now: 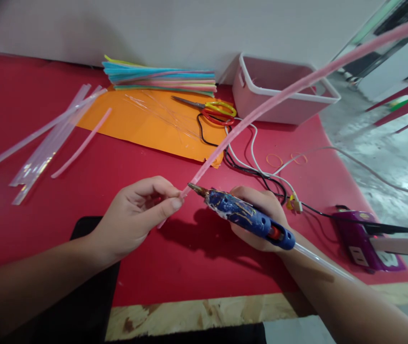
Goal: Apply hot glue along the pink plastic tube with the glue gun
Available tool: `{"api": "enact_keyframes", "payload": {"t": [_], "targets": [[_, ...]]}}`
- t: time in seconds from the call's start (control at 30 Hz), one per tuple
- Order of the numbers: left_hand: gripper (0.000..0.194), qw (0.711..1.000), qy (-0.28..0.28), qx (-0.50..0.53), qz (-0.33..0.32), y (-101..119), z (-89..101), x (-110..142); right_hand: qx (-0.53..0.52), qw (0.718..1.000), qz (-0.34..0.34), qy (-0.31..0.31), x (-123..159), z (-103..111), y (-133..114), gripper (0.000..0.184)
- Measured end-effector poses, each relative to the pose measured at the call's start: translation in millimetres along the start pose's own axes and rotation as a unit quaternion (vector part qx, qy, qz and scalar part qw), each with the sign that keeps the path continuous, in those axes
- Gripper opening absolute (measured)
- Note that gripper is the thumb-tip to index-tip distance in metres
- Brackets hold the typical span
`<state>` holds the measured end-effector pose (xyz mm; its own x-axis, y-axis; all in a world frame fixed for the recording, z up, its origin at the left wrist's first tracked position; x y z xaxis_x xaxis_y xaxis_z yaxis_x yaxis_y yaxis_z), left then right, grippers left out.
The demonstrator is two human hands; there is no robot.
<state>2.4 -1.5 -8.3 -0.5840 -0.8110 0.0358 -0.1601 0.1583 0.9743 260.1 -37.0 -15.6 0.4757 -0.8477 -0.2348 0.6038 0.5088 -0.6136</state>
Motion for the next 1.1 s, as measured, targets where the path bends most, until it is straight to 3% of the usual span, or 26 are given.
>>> {"api": "enact_keyframes", "payload": {"t": [0.43, 1.1], "targets": [[0.01, 1.0, 0.002, -0.002, 0.002, -1.5, 0.4, -0.7, 0.045, 0.999, 0.003, 0.003, 1.7, 2.0, 5.2, 0.016], [0.013, 1.0, 0.001, -0.014, 0.013, 0.7, 0.4, -0.3, 0.011, 1.0, 0.0, -0.008, 2.2, 3.4, 7.9, 0.017]]}}
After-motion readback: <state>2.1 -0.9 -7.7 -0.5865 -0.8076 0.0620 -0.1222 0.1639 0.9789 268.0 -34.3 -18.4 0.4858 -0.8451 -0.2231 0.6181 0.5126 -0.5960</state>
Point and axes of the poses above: each hand's wrist, its own x-axis away from the middle knuckle, its own z-axis out of the back of the hand, y = z × x, the point moved 1 cm from there along -x, towards the middle knuckle, and after that the axes turned 12 degrees about -y, right-handed, at the moved point
